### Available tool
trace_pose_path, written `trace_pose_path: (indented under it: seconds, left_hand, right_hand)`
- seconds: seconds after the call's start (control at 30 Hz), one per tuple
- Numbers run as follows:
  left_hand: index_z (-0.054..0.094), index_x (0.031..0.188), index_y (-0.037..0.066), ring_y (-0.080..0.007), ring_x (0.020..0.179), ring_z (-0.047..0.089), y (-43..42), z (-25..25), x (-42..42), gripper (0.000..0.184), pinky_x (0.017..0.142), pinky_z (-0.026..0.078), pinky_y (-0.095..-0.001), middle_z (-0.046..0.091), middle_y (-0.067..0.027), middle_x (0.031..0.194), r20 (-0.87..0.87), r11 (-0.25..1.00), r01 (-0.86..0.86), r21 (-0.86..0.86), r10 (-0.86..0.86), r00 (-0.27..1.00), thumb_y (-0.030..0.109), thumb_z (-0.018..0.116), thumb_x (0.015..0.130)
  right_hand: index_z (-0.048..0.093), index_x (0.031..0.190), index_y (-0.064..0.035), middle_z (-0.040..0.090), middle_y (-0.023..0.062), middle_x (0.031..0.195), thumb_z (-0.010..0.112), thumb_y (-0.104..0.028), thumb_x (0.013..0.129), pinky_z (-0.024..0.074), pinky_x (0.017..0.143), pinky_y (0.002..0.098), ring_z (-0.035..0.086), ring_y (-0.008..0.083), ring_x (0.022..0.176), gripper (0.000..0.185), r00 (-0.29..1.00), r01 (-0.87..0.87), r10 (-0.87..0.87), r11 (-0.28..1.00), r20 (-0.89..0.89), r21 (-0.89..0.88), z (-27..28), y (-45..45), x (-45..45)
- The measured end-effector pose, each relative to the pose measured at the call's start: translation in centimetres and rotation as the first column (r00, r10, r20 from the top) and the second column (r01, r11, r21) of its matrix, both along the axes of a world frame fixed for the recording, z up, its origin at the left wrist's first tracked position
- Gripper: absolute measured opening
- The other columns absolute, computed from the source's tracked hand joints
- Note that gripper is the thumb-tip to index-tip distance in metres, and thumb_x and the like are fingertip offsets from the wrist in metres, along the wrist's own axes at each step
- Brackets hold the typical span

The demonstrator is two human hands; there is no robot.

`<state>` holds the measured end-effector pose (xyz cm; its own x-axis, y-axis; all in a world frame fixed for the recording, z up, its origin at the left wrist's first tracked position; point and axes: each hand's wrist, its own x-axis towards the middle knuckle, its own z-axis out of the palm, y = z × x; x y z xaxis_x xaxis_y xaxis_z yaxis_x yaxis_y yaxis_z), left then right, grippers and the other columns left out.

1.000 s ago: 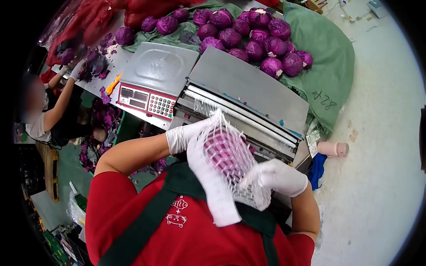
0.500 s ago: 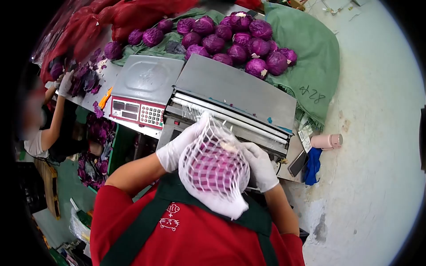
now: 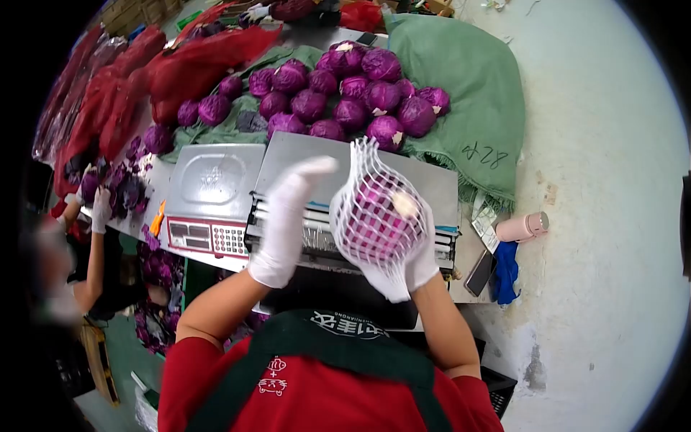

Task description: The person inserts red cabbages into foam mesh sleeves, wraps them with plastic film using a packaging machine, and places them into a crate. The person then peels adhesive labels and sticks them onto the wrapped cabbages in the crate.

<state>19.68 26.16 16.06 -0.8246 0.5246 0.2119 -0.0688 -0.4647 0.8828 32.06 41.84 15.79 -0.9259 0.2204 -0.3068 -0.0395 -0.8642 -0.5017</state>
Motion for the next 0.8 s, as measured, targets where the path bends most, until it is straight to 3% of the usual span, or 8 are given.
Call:
trace_pose_path:
  seconds: [0.07, 0.27, 0.37, 0.5, 0.6, 0.7, 0.77, 0.8]
  left_hand:
    - [0.055, 0.122, 0.0, -0.0198, 0.12, 0.047, 3.2, -0.9, 0.9, 0.04, 0.107, 0.03, -0.0338, 0.055, -0.0091, 0.124, -0.137, 0.993, 0.012, -0.115, -0.028, 0.99, 0.029, 0.049, 0.094]
    - [0.062, 0.112, 0.002, -0.0113, 0.093, 0.059, 9.0, -6.4, -5.1, 0.03, 0.085, 0.047, -0.0242, 0.064, -0.0059, 0.106, 0.553, 0.99, 0.107, -0.089, -0.04, 0.832, 0.024, 0.052, 0.094]
    - [0.058, 0.116, 0.001, -0.0141, 0.092, 0.062, 9.7, -8.3, -5.7, 0.035, 0.083, 0.05, -0.0272, 0.064, -0.0081, 0.106, 0.49, 0.969, 0.122, -0.214, -0.001, 0.872, 0.028, 0.049, 0.096]
    - [0.055, 0.12, 0.0, -0.0165, 0.1, 0.06, 9.2, -8.1, -6.9, 0.037, 0.09, 0.048, -0.0297, 0.062, -0.0101, 0.111, 0.507, 0.939, 0.341, -0.05, -0.27, 0.818, 0.029, 0.049, 0.096]
    - [0.054, 0.12, 0.0, -0.0193, 0.103, 0.059, 9.6, -8.1, -6.9, 0.04, 0.094, 0.046, -0.0328, 0.062, -0.0111, 0.113, 0.524, 0.868, 0.495, -0.027, -0.409, 0.747, 0.031, 0.047, 0.097]
    - [0.048, 0.126, 0.0, -0.0223, 0.11, 0.056, 10.7, -9.3, -6.5, 0.048, 0.098, 0.043, -0.0337, 0.057, -0.0125, 0.122, 0.565, 0.858, 0.507, -0.082, -0.379, 0.733, 0.038, 0.044, 0.097]
    - [0.042, 0.134, 0.002, -0.0235, 0.121, 0.047, 11.1, -8.4, -5.1, 0.054, 0.104, 0.036, -0.0334, 0.048, -0.0135, 0.133, 0.292, 0.928, 0.151, -0.34, -0.049, 0.955, 0.041, 0.045, 0.096]
    - [0.036, 0.139, 0.006, -0.0246, 0.129, 0.038, 10.5, -7.9, -4.8, 0.06, 0.108, 0.03, -0.034, 0.039, -0.014, 0.14, 0.1, 0.894, 0.057, -0.444, -0.013, 0.995, 0.045, 0.045, 0.095]
  right_hand:
    - [0.055, 0.12, -0.0086, 0.061, 0.006, 0.115, 0.038, -0.041, 0.094, 0.0458, 0.093, 0.0349, 0.057, 0.0182, 0.106, 0.044, 0.998, 0.021, -0.029, 0.99, 0.06, 0.137, -0.2, 1.2, -3.1]
    - [0.059, 0.106, -0.0043, 0.066, 0.0067, 0.097, 0.045, -0.034, 0.094, 0.0529, 0.074, 0.0317, 0.064, 0.0163, 0.082, 0.035, 0.959, 0.171, -0.235, 0.924, 0.158, 0.341, -7.5, 5.8, -9.5]
    - [0.06, 0.105, -0.0022, 0.065, 0.0059, 0.095, 0.045, -0.036, 0.094, 0.049, 0.076, 0.0287, 0.061, 0.0137, 0.084, 0.039, 0.927, 0.164, -0.318, 0.821, 0.199, 0.547, -9.0, 6.2, -8.9]
    - [0.057, 0.109, 0.0056, 0.062, 0.0087, 0.1, 0.04, -0.041, 0.096, 0.043, 0.084, 0.0299, 0.056, 0.0144, 0.09, 0.052, 0.924, -0.042, -0.288, 0.579, 0.252, 0.814, -8.0, 6.6, -6.4]
    - [0.057, 0.108, 0.0015, 0.063, 0.0185, 0.095, 0.037, -0.043, 0.097, 0.0424, 0.085, 0.0347, 0.059, 0.028, 0.09, 0.05, 0.921, -0.077, -0.364, 0.174, 0.136, 0.982, -7.9, 6.4, -5.9]
    - [0.057, 0.106, 0.0001, 0.062, 0.0214, 0.095, 0.036, -0.045, 0.096, 0.0422, 0.085, 0.0363, 0.058, 0.0333, 0.09, 0.05, 0.91, -0.148, -0.368, 0.138, 0.189, 0.979, -6.9, 7.5, -5.4]
    - [0.059, 0.102, -0.0015, 0.063, 0.0195, 0.093, 0.038, -0.044, 0.096, 0.0433, 0.082, 0.037, 0.059, 0.0332, 0.089, 0.048, 0.891, -0.15, -0.391, 0.228, 0.231, 0.962, -7.6, 8.9, -5.1]
    - [0.06, 0.102, -0.0018, 0.062, 0.0189, 0.093, 0.044, -0.04, 0.095, 0.044, 0.082, 0.0364, 0.059, 0.0322, 0.09, 0.042, 0.902, -0.106, -0.408, 0.107, 0.141, 0.989, -7.4, 9.3, -4.4]
